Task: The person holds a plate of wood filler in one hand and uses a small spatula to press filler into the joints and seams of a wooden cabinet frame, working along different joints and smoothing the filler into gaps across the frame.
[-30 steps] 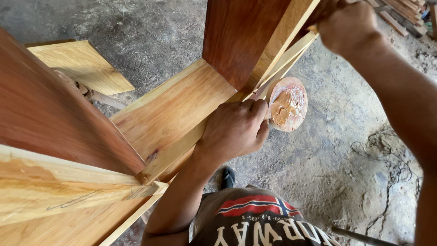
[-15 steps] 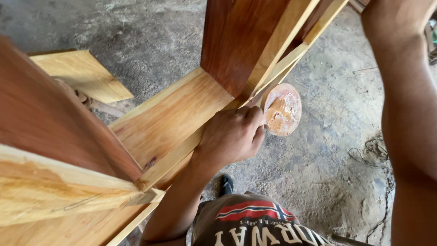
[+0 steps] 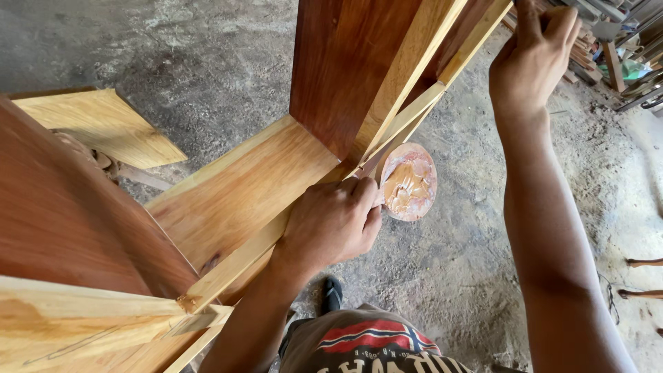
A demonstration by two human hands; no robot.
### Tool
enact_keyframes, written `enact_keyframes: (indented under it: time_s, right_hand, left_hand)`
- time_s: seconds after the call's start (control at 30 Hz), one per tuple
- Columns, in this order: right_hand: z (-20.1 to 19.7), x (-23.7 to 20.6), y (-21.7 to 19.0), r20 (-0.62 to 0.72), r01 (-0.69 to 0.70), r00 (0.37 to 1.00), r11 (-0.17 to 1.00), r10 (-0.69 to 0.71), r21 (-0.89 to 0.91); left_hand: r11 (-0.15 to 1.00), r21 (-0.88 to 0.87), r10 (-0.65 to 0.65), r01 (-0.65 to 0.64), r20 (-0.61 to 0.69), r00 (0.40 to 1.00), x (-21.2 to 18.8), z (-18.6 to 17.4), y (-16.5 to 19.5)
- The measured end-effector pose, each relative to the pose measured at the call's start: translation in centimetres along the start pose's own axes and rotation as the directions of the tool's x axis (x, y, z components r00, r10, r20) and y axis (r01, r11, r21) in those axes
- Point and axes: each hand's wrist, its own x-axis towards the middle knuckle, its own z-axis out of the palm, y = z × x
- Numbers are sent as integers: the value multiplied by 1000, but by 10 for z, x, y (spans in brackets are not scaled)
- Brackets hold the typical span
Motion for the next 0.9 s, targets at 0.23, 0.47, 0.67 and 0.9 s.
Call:
enact_keyframes:
  time_s: [0.23,0.47,0.67,0.9]
  right_hand:
    - [-16,-26,-3,152,37,988,998,-29,-46]
    - [-36,33,17,336,-38,940,998,55,-58]
    - [-43,41,11,480,218,875,941,-71,-257]
    - [-59,54,12,443,180,893,967,-84,-181]
  left_hand:
    - [1000,-20,-1,0,-32,999,-4,3,-1]
    - [1000,-24,-6,6,-12,1000,0,-2,2]
    - [999,-48,13,-14,-27,1000,-2,-1,1]
    - [1000,-16,26,-27,-34,999,-1,-2,1]
